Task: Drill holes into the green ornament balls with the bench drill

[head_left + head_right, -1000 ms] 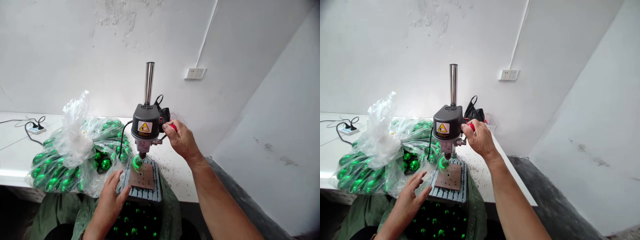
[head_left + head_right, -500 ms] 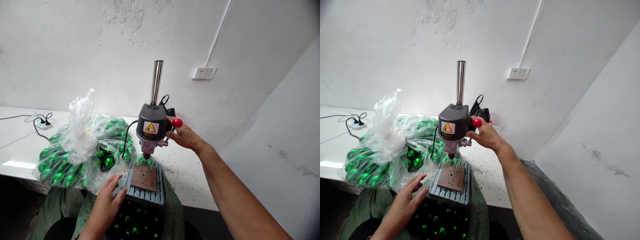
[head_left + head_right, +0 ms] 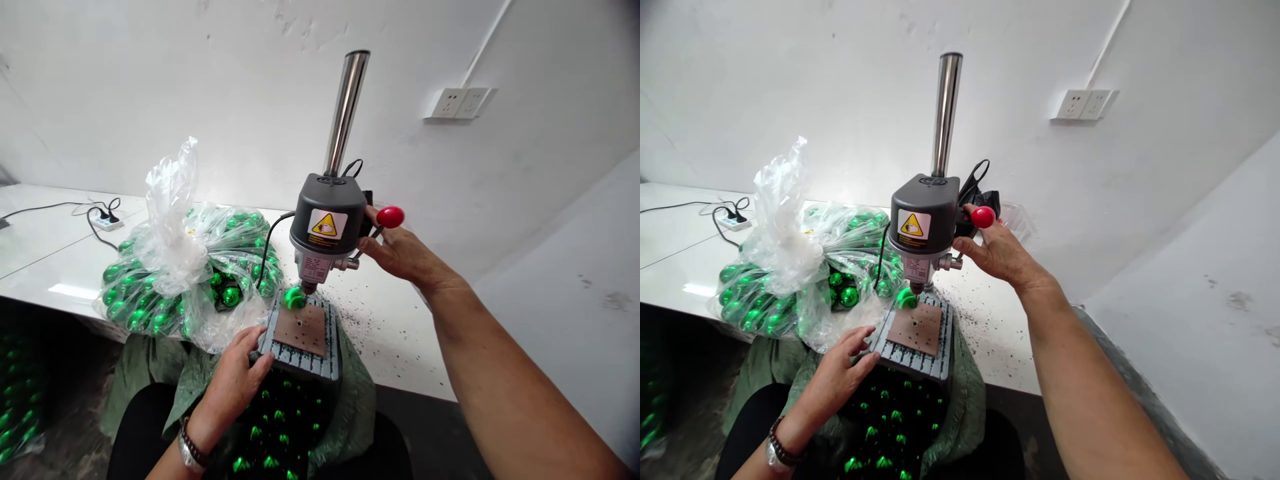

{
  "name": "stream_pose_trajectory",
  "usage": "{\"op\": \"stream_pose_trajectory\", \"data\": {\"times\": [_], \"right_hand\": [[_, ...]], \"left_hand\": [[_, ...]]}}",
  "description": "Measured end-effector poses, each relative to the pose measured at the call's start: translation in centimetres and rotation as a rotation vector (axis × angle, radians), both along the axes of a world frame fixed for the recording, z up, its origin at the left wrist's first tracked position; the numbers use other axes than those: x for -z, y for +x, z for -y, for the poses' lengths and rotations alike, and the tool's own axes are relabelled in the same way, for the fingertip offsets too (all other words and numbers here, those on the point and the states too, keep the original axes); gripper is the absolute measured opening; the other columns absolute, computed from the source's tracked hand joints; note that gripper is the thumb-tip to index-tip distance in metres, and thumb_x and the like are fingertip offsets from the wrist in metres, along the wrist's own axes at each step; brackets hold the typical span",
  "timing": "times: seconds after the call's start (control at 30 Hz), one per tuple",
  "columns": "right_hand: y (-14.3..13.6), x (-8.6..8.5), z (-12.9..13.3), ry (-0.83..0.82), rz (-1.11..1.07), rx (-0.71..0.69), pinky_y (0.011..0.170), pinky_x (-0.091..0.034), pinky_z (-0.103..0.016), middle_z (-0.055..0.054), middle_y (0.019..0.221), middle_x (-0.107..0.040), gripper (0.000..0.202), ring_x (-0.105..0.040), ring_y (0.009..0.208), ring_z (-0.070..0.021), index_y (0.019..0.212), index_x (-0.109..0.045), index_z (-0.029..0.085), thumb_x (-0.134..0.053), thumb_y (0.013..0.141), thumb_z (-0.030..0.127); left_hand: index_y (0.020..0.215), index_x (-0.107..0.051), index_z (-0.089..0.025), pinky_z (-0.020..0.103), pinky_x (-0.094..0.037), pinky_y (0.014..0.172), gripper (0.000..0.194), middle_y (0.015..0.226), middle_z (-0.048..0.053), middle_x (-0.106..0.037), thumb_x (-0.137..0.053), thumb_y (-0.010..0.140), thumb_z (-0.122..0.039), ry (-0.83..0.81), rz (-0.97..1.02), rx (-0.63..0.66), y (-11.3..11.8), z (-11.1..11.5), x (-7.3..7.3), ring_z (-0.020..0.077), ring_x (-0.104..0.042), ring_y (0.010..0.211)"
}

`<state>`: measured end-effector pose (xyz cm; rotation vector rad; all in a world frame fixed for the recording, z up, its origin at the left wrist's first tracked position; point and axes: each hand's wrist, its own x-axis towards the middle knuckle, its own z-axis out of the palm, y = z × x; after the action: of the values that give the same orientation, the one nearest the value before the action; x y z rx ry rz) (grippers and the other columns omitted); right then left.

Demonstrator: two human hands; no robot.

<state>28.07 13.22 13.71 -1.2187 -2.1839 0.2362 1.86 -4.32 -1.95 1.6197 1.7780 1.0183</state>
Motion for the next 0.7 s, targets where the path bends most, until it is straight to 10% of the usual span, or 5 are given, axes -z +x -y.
{"op": "stream_pose_trajectory", "data": {"times": [0.7], "right_hand": [[-0.2, 1.4, -0.3, 0.048, -0.245, -0.009, 0.112, -0.03, -0.06, -0.01, 0.136, -0.051, 0.088, -0.043, 0.131, -0.0354, 0.134, -0.049, 0.024, -0.052, 0.065, 0.08]], "left_hand": [[0.132, -0.052, -0.016, 0.04, -0.05, 0.091, 0.058, 0.121, 0.012, -0.062, -0.057, 0.077, -0.03, -0.02, 0.076, 0.018, 1.5, -0.8, 0.4, 0.0201, -0.061, 0.093]]}}
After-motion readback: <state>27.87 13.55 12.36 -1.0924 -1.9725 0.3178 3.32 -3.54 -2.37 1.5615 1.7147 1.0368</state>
